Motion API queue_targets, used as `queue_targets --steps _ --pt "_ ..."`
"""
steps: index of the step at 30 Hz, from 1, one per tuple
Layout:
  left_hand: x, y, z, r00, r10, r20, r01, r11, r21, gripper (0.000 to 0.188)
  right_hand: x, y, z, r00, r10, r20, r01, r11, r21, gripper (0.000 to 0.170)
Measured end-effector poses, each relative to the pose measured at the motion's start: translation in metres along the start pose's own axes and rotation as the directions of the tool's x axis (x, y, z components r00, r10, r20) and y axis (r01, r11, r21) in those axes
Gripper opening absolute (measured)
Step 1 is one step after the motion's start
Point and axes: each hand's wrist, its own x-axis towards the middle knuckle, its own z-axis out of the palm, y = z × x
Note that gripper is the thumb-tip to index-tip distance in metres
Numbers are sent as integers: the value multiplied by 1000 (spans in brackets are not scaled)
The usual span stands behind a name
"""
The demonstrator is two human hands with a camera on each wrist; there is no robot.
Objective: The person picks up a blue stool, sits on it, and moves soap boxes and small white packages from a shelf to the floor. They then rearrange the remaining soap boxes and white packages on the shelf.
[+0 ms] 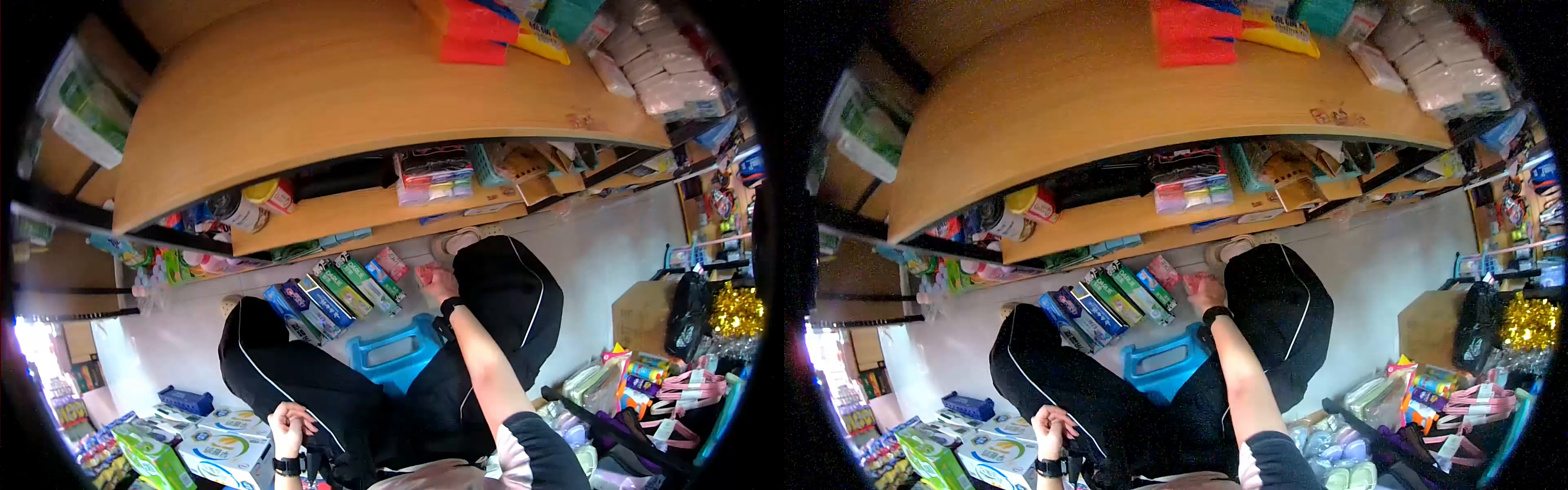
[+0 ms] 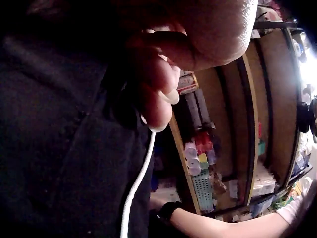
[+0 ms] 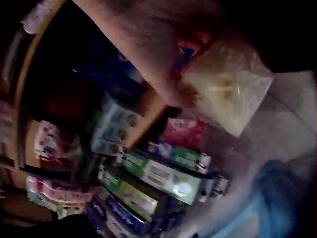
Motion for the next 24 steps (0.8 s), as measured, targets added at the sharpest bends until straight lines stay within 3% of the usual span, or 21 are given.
queue_targets --steps 1,4,7,8,9,12,17,19,20,22,24 --pt "-1 4 2 1000 -16 -13 16 1000 -1 26 13 13 32 999 -9 -50 10 1000 24 61" --pt "-1 2 -2 994 -86 -70 87 996 25 18 -10 -10 4 961 203 191 -228 966 123 60" --pt "1 5 -5 984 -147 -97 147 989 -11 16 13 21 81 975 224 10 -224 974 44 66" --pt "1 4 -6 986 -135 -96 136 991 8 15 15 25 84 977 208 39 -211 971 115 63" --pt "-3 22 7 961 -231 -153 227 973 -46 10 17 29 89 979 192 68 -202 962 185 61" --pt "-1 25 12 953 -241 -184 244 970 -6 11 23 25 102 978 192 -79 -185 979 88 46" --pt "-3 20 10 948 -232 -218 233 972 -23 16 36 8 99 969 248 1 -248 967 54 45" --pt "-4 21 7 936 -260 -237 281 958 57 13 40 5 89 981 161 104 -174 976 133 40" --pt "-6 20 8 928 -262 -264 281 959 37 12 41 3 91 983 162 81 -170 980 104 33" --pt "-10 19 8 916 -262 -303 297 952 72 9 64 13 167 951 232 -202 -242 970 -25 28" --pt "-11 17 8 903 -278 -327 319 944 79 6 70 11 172 954 237 -184 -246 969 -25 27"
